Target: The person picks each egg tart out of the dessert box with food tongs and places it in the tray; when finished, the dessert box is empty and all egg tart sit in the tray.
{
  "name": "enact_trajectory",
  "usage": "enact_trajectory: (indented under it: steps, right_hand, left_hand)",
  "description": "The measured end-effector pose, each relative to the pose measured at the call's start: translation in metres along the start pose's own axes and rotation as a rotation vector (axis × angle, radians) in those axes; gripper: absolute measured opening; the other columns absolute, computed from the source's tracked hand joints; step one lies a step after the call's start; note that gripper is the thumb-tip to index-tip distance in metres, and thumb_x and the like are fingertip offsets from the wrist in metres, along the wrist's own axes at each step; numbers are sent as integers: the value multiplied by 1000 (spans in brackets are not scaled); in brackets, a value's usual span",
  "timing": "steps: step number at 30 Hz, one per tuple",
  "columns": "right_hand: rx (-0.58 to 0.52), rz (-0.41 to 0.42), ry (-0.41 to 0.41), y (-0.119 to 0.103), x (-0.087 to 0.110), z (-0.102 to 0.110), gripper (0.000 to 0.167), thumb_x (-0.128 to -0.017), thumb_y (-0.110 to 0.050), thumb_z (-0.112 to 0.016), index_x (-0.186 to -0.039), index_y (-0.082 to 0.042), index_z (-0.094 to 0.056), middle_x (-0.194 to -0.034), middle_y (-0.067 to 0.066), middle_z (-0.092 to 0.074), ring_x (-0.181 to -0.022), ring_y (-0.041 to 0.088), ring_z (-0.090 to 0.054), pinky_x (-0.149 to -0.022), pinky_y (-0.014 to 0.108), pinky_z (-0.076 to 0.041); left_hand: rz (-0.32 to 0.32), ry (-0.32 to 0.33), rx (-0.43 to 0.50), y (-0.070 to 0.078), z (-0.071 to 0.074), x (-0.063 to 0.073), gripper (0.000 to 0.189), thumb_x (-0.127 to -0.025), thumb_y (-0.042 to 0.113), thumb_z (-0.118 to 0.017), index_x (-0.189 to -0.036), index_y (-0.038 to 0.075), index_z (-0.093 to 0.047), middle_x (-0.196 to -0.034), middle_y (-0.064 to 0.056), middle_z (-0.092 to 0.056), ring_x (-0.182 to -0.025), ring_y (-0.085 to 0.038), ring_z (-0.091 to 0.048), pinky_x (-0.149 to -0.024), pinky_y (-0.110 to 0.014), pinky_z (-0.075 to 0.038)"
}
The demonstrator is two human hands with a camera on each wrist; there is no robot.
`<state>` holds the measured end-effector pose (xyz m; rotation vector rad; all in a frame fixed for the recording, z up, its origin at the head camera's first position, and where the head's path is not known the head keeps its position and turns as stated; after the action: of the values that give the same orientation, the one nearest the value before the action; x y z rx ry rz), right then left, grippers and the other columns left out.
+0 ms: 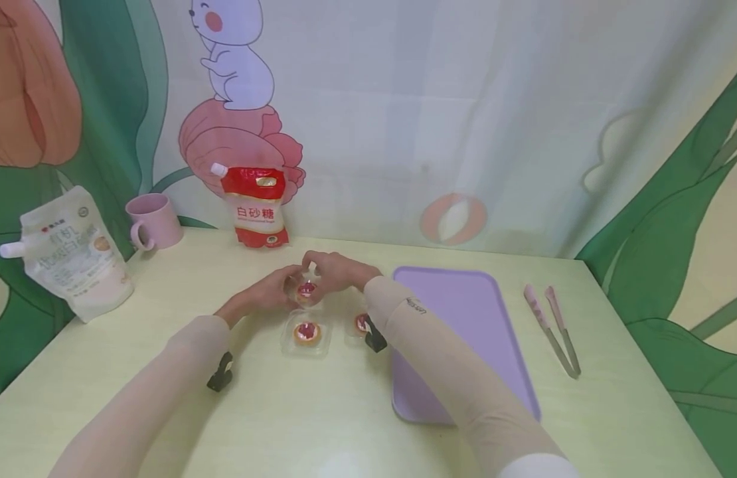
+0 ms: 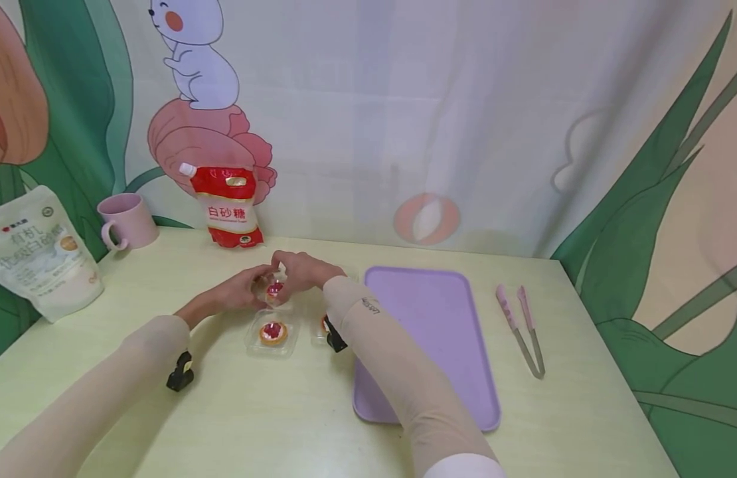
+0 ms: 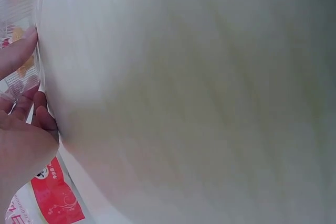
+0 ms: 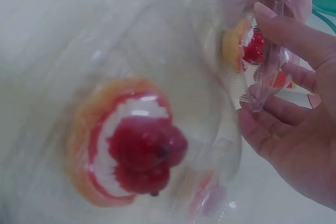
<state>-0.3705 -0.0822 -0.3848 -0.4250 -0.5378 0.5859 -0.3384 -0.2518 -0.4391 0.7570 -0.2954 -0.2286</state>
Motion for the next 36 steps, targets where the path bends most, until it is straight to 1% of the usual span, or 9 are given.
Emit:
enact_trajectory:
  steps: [4, 8, 12, 15, 18, 24, 27, 32, 36]
  right_hand:
    - [-14, -6, -3, 1, 0, 6, 67, -82, -33, -82, -138, -28, -44, -144, 7, -53, -127, 26, -53, -105, 55, -46]
    - [-1, 5, 2, 4, 1, 12, 71, -82, -33, -82, -141, -26, -43, -145, 8, -53, -130, 27, -52, -107, 52, -45]
    - [13, -6, 14, 8, 3, 17, 72, -83, -33, -82, -143, -26, -43, -146, 8, -52, -132, 26, -51, -109, 52, -44]
    - [-16, -25, 35, 11, 7, 22, 70, -83, -32, -82, -141, -28, -44, -146, 8, -52, -133, 26, -51, -109, 52, -43]
    - [-73, -27, 50, 14, 13, 28, 67, -84, -31, -80, -141, -28, -45, -147, 9, -51, -135, 28, -50, -111, 53, -42]
    - [-172, 45, 77, 19, 22, 38, 63, -87, -35, -76, -142, -22, -46, -145, 13, -51, -133, 30, -51, -108, 50, -46]
    - [-254, 82, 76, 21, 26, 41, 63, -89, -38, -74, -143, -17, -46, -144, 13, -52, -130, 31, -54, -108, 50, -47]
    - [-397, 130, 40, 26, 31, 45, 63, -94, -38, -68, -145, -9, -44, -144, 12, -52, -132, 37, -53, -109, 49, -46]
    - [-479, 129, 40, 30, 33, 50, 59, -96, -39, -64, -144, -9, -45, -135, 13, -60, -128, 38, -57, -106, 45, -50]
  left_hand:
    - [11, -6, 10, 3, 1, 1, 85, -89, 10, -73, -158, 9, -23, -150, -21, -44, -141, -40, -38, -117, -60, -31]
    - [20, -1, 12, 3, 1, 0, 88, -88, 10, -75, -158, 13, -22, -150, -19, -44, -140, -39, -39, -116, -60, -32]
    - [33, 4, 2, 3, 1, -1, 86, -87, 10, -75, -157, 10, -25, -151, -20, -43, -139, -40, -40, -116, -59, -33]
    - [38, 5, -11, 3, 0, -2, 82, -88, 11, -76, -155, 7, -29, -150, -22, -44, -139, -41, -40, -116, -59, -34]
    - [40, 4, -19, 4, 1, -2, 79, -87, 11, -76, -153, 6, -33, -145, -21, -48, -136, -40, -42, -116, -58, -34]
    - [27, 7, -28, 6, 0, -1, 75, -87, 11, -76, -151, 10, -38, -144, -19, -49, -133, -38, -44, -115, -58, -36]
    - [21, 7, -30, 5, 0, -1, 74, -88, 11, -76, -151, 10, -38, -146, -19, -48, -134, -38, -44, -116, -58, -35]
    - [34, -2, -27, 4, 0, 0, 78, -87, 13, -76, -153, 12, -34, -148, -19, -46, -137, -39, -42, -116, -59, -34]
    - [49, -12, -14, 3, 1, 2, 84, -87, 13, -76, -156, 16, -29, -149, -18, -45, -140, -39, -40, -115, -60, -34]
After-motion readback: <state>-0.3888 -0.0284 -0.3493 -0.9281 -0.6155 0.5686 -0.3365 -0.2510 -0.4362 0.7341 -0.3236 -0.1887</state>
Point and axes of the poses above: each hand's wrist, its own x-axis away from the middle knuckle, its own z-axis out of the back of the hand, y = z × x, the point moved 2 cm from there along -x, towards the middle knuckle
